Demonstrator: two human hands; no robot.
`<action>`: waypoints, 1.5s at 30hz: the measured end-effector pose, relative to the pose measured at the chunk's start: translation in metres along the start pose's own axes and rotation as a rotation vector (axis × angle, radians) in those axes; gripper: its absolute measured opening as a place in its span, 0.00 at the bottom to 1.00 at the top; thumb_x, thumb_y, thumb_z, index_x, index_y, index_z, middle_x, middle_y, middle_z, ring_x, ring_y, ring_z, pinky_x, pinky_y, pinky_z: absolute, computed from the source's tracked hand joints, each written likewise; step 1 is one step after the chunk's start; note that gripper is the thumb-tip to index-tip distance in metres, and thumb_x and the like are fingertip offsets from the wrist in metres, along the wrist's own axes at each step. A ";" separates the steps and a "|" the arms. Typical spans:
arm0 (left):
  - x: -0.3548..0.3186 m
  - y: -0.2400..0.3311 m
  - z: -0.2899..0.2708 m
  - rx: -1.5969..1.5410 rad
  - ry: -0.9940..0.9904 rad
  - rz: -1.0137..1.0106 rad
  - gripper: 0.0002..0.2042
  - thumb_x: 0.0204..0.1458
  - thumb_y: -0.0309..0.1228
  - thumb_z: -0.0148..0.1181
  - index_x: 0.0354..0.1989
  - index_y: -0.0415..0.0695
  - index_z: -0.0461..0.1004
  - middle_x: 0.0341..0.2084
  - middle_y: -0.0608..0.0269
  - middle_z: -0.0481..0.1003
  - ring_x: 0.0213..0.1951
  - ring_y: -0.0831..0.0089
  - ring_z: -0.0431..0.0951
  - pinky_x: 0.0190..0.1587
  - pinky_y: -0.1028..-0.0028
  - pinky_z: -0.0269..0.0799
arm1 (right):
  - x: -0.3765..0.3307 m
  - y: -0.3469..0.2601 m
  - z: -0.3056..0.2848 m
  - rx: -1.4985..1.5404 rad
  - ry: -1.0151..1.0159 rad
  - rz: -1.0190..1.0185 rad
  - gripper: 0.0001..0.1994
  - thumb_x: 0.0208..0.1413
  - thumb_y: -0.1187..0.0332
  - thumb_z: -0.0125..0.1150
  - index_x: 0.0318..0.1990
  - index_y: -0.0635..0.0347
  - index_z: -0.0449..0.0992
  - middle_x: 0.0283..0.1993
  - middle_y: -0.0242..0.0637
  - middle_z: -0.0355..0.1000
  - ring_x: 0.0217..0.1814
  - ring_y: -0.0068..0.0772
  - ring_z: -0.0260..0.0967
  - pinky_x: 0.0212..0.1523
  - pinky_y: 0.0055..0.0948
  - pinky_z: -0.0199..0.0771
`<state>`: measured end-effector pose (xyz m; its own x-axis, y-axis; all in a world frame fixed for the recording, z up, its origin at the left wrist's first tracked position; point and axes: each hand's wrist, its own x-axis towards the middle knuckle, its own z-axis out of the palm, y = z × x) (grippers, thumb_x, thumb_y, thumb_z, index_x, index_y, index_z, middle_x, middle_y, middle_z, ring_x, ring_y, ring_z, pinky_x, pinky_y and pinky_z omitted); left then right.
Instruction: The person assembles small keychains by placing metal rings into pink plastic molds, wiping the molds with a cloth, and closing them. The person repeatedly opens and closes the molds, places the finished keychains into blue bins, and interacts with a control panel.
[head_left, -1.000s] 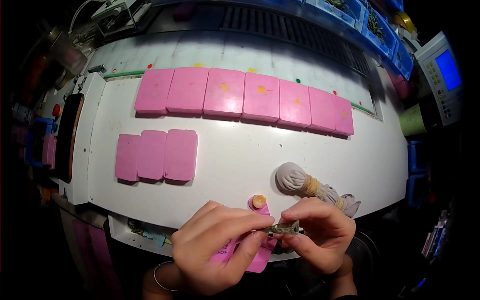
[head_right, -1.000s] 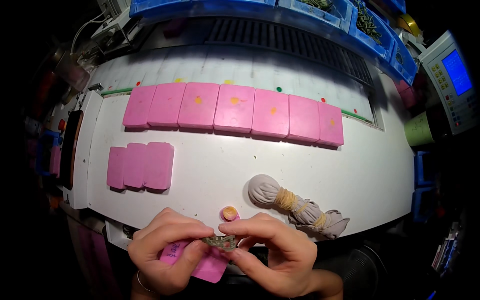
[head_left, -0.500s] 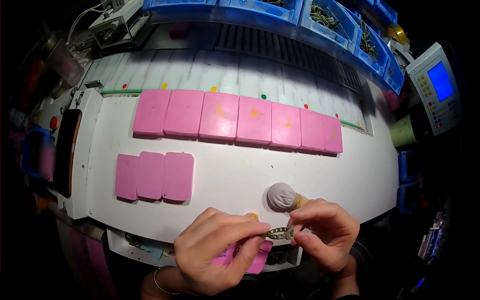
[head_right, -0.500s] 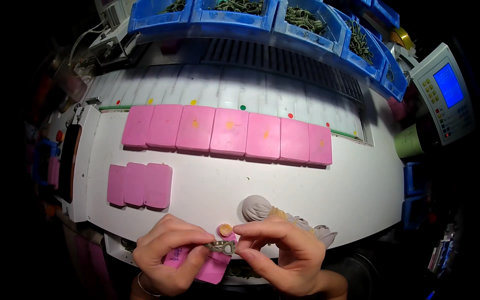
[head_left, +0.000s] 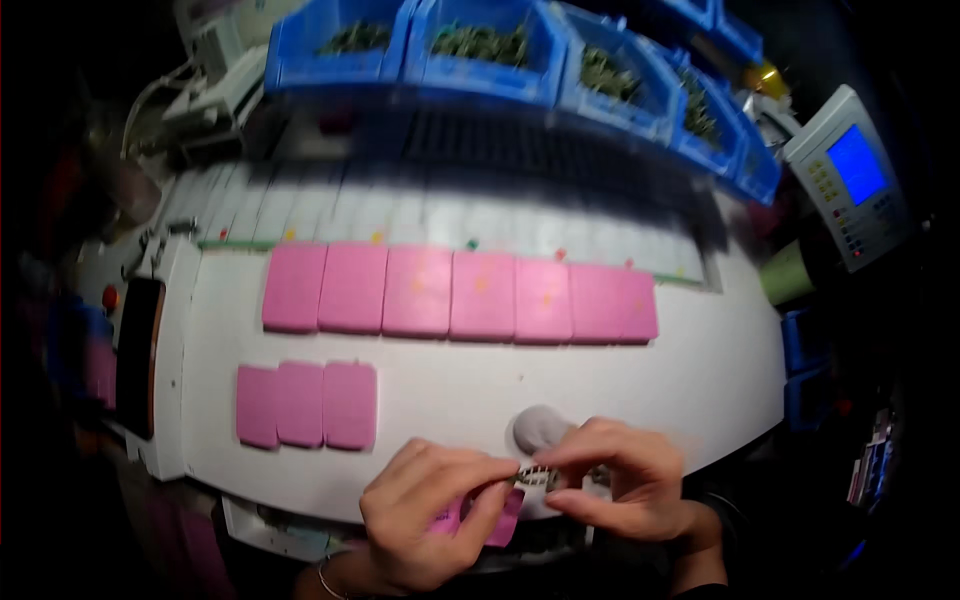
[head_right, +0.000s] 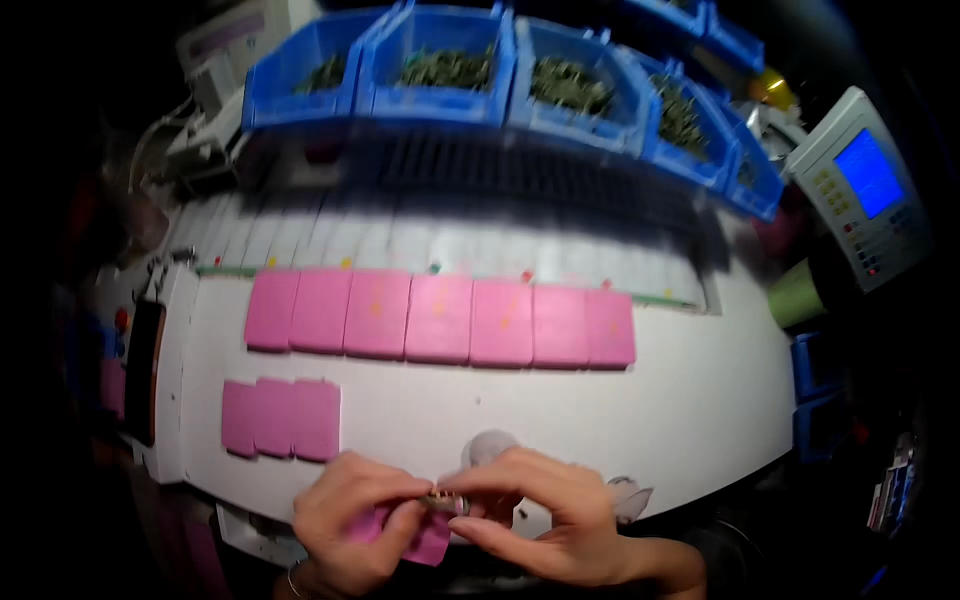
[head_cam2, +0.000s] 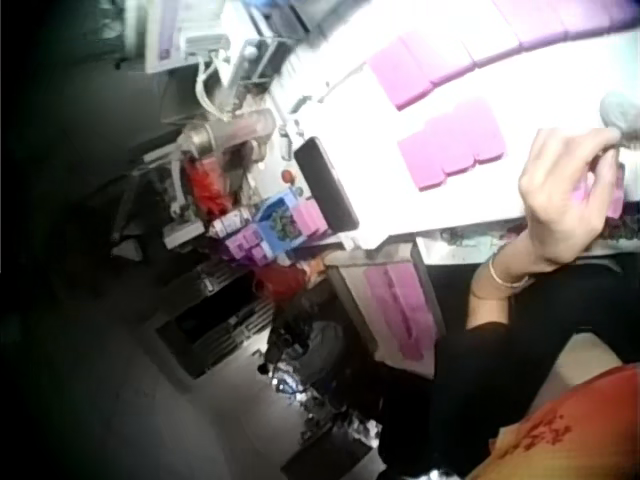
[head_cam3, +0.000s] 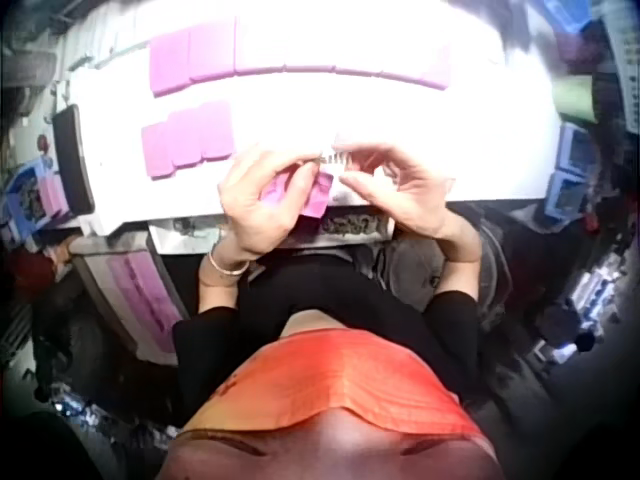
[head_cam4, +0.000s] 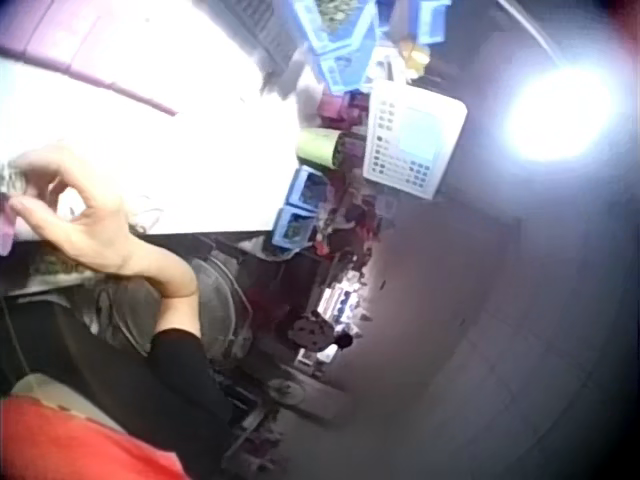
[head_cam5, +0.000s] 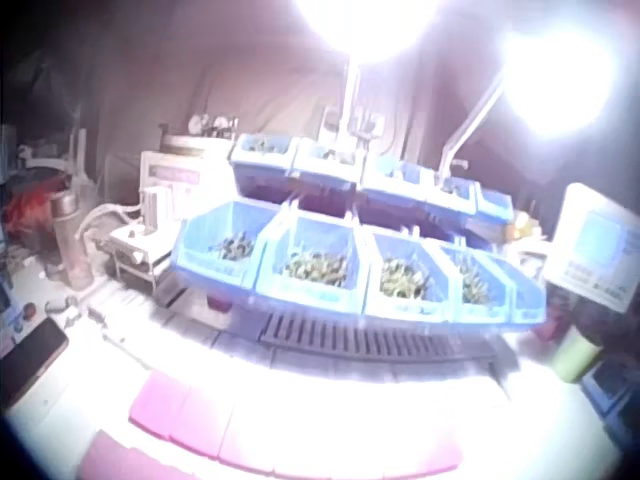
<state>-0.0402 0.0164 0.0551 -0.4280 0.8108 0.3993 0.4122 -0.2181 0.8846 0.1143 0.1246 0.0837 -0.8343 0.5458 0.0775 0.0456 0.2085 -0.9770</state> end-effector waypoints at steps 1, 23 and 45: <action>0.003 -0.002 0.004 -0.007 -0.027 0.001 0.11 0.36 0.15 0.64 0.31 0.38 0.77 0.24 0.60 0.75 0.24 0.68 0.73 0.27 0.75 0.70 | 0.005 0.000 -0.008 -0.073 -0.030 -0.032 0.11 0.45 0.80 0.64 0.39 0.67 0.75 0.30 0.36 0.71 0.26 0.19 0.67 0.25 0.17 0.67; 0.012 0.005 0.001 0.045 0.065 0.040 0.19 0.38 0.21 0.66 0.43 0.35 0.73 0.29 0.56 0.74 0.26 0.67 0.72 0.29 0.72 0.69 | 0.079 -0.033 -0.026 -0.177 -0.483 0.284 0.13 0.50 0.62 0.64 0.27 0.65 0.74 0.21 0.39 0.72 0.21 0.25 0.66 0.25 0.24 0.67; -0.022 0.006 0.013 -0.575 0.077 -0.312 0.08 0.41 0.12 0.57 0.31 0.31 0.68 0.26 0.52 0.74 0.28 0.76 0.74 0.32 0.77 0.72 | 0.019 -0.010 -0.015 -0.018 -0.314 -0.008 0.08 0.46 0.80 0.64 0.36 0.70 0.75 0.31 0.39 0.71 0.26 0.21 0.68 0.22 0.17 0.66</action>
<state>-0.0179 0.0041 0.0489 -0.5226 0.8467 0.1002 -0.2273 -0.2517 0.9407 0.1062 0.1452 0.0985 -0.9635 0.2670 0.0170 0.0460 0.2280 -0.9726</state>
